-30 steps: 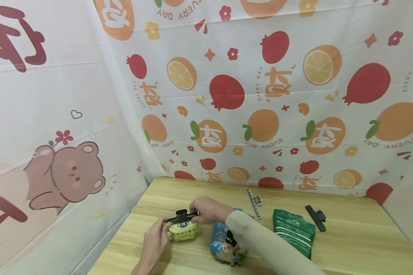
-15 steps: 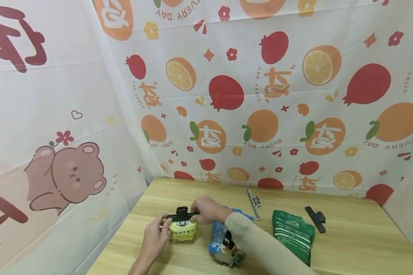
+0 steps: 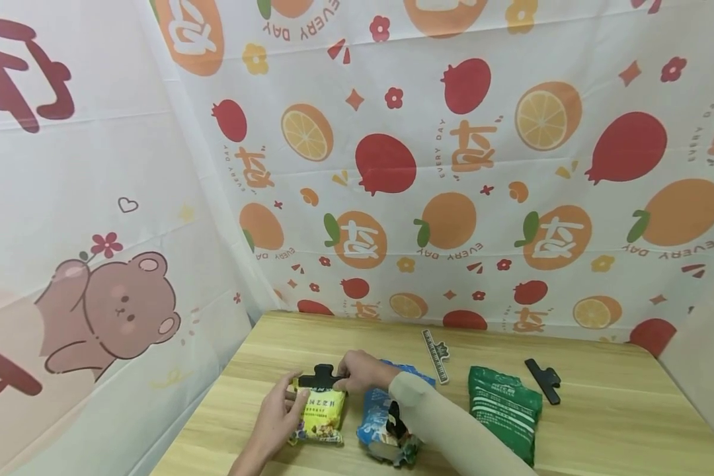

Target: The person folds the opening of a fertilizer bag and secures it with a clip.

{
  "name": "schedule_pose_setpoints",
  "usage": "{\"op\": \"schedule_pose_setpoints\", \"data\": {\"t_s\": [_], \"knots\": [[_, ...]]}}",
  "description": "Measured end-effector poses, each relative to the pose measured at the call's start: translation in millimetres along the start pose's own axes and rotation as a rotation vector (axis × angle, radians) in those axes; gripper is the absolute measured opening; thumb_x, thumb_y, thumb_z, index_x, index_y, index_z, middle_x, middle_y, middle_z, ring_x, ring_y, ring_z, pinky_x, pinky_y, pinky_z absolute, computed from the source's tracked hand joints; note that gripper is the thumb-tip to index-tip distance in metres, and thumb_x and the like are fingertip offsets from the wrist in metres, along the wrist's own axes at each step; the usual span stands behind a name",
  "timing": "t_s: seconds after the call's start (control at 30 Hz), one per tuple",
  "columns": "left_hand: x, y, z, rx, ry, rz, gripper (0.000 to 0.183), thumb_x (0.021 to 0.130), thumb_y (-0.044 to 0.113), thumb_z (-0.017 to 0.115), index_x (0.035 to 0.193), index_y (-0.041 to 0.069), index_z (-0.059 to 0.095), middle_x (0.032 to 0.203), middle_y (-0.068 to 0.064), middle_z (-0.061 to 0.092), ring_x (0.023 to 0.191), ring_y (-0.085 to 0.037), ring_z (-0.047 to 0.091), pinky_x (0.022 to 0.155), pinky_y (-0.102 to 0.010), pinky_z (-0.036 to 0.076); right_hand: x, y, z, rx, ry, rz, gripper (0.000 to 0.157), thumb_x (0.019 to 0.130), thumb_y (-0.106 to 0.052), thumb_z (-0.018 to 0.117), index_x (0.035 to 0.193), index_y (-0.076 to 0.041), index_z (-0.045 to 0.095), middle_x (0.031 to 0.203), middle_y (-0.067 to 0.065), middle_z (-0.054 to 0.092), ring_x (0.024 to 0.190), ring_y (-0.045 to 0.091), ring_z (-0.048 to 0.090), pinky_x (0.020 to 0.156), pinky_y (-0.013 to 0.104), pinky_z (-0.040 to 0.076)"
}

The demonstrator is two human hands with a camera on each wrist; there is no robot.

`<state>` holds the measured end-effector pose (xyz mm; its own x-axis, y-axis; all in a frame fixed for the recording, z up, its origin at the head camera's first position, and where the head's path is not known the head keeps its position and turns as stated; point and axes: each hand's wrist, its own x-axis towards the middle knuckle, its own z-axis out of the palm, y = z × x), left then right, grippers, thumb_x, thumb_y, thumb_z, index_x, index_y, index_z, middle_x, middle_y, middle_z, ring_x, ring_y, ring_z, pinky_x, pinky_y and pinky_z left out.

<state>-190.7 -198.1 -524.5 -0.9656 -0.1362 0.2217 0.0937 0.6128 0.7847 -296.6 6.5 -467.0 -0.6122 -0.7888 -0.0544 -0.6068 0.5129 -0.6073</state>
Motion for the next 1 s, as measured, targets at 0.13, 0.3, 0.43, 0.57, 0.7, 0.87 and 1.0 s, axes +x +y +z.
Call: {"op": "schedule_pose_setpoints", "data": {"t_s": [0.13, 0.3, 0.43, 0.57, 0.7, 0.87, 1.0], "knots": [[-4.1, 6.3, 1.9, 0.047, -0.034, 0.009, 0.064, 0.092, 0.032, 0.076, 0.143, 0.005, 0.049, 0.136, -0.021, 0.056, 0.106, -0.026, 0.063, 0.084, -0.036, 0.057, 3.4, 6.4, 2.4, -0.007, -0.016, 0.023, 0.015, 0.098, -0.015, 0.067, 0.100, -0.005, 0.079, 0.074, 0.001, 0.071, 0.056, 0.003, 0.052, 0.058, 0.019, 0.045], [-7.1, 15.3, 6.3, 0.103, -0.070, 0.016, 0.097, 0.072, 0.049, 0.090, 0.146, 0.006, 0.045, 0.152, -0.029, 0.041, 0.135, -0.046, 0.047, 0.106, -0.063, 0.045, 8.8, 11.1, 3.4, -0.015, -0.013, 0.072, 0.020, 0.097, -0.015, 0.068, 0.112, -0.004, 0.077, 0.105, 0.010, 0.078, 0.085, 0.012, 0.071, 0.073, 0.025, 0.058], [-8.7, 16.4, 10.3, 0.128, -0.100, -0.005, 0.100, 0.068, 0.054, 0.090, 0.146, 0.009, 0.047, 0.158, -0.030, 0.034, 0.143, -0.052, 0.037, 0.109, -0.069, 0.039, 12.0, 14.4, 5.6, 0.046, 0.004, 0.097, 0.021, 0.095, -0.012, 0.069, 0.111, -0.002, 0.076, 0.106, 0.012, 0.077, 0.088, 0.018, 0.072, 0.074, 0.029, 0.059], [-7.4, 13.3, 11.6, 0.150, -0.099, -0.001, 0.092, 0.071, 0.053, 0.089, 0.143, 0.008, 0.052, 0.157, -0.029, 0.037, 0.139, -0.049, 0.041, 0.107, -0.065, 0.043, 13.5, 14.9, 7.4, 0.112, 0.035, 0.108, 0.021, 0.093, -0.008, 0.070, 0.111, 0.000, 0.076, 0.105, 0.013, 0.077, 0.088, 0.018, 0.072, 0.075, 0.030, 0.059], [-3.2, 9.0, 10.3, 0.167, -0.085, -0.004, 0.085, 0.074, 0.051, 0.088, 0.140, 0.008, 0.056, 0.156, -0.026, 0.041, 0.133, -0.042, 0.046, 0.103, -0.061, 0.046, 15.2, 12.5, 6.3, 0.152, 0.054, 0.124, 0.020, 0.092, -0.007, 0.070, 0.110, 0.000, 0.076, 0.103, 0.012, 0.077, 0.086, 0.015, 0.070, 0.075, 0.031, 0.059], [-1.4, 5.6, 8.5, 0.173, -0.089, -0.034, 0.079, 0.077, 0.050, 0.085, 0.138, 0.006, 0.059, 0.155, -0.021, 0.046, 0.136, -0.040, 0.045, 0.108, -0.062, 0.043, 16.4, 9.3, 7.2, 0.148, 0.022, 0.143, 0.019, 0.094, -0.009, 0.069, 0.110, -0.003, 0.077, 0.108, 0.010, 0.077, 0.092, 0.016, 0.071, 0.078, 0.032, 0.059], [-2.5, 3.3, 7.6, 0.176, -0.092, -0.051, 0.078, 0.079, 0.047, 0.084, 0.139, 0.006, 0.058, 0.155, -0.020, 0.047, 0.139, -0.041, 0.042, 0.111, -0.064, 0.039, 16.8, 9.0, 9.8, 0.169, -0.012, 0.149, 0.024, 0.095, -0.011, 0.069, 0.117, -0.004, 0.075, 0.119, 0.011, 0.074, 0.105, 0.024, 0.071, 0.086, 0.037, 0.060]]}}
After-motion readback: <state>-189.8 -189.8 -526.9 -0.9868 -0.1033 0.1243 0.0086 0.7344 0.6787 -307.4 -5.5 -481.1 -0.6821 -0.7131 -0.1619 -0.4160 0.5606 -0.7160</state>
